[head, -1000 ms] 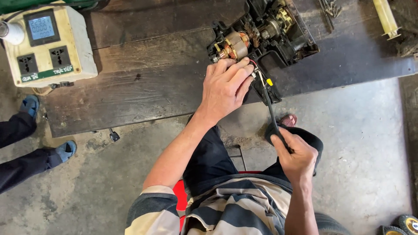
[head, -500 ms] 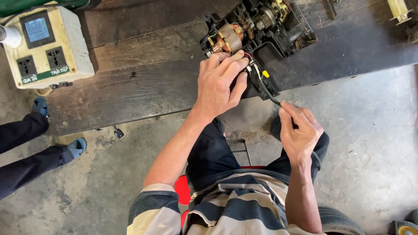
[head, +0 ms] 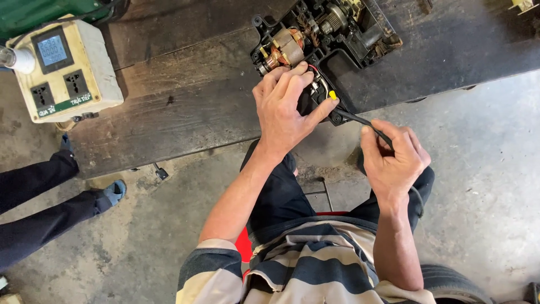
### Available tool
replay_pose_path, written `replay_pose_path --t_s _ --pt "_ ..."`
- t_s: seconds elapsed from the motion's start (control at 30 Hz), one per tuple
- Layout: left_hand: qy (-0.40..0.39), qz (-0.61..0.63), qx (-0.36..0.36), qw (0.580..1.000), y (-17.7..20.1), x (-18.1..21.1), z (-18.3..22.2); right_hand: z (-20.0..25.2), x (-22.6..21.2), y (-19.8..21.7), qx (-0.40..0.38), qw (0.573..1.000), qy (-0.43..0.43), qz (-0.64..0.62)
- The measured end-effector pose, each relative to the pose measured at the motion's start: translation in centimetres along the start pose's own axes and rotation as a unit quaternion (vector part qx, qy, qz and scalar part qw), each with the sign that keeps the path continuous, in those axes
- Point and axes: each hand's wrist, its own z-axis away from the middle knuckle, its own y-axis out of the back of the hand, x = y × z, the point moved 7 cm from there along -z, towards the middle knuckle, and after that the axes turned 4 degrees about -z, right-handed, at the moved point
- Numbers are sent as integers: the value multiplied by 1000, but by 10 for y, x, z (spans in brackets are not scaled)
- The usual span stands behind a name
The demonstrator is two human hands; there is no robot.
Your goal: Repairing and inspecting the internal components and wiring of an electric motor assembly on a workbench.
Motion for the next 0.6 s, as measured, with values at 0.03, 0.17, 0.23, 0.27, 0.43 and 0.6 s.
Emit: replay_pose_path --t_s 0.03,0.17,0.23,0.27,0.43,0.6 --pt "-1 0 -1 1000 -2 -2 1 1 3 -3 1 1000 -1 0" --pt "-7 -20 1 1000 -4 -3 2 20 26 -22 -6 1000 -12 -9" --pt "-2 -15 0 1000 -4 -4 2 24 24 -26 -10 1000 -16 -9" --pt "0 -13 -2 1000 -5 -5 3 21 17 -26 -23 999 -32 -10" --pt "8 1 -3 1000 -4 -7 3 7 7 -30 -44 994 -84 -51" --pt "4 3 -8 1000 -2 -5 3 -8 -9 -30 -55 984 -128 -107"
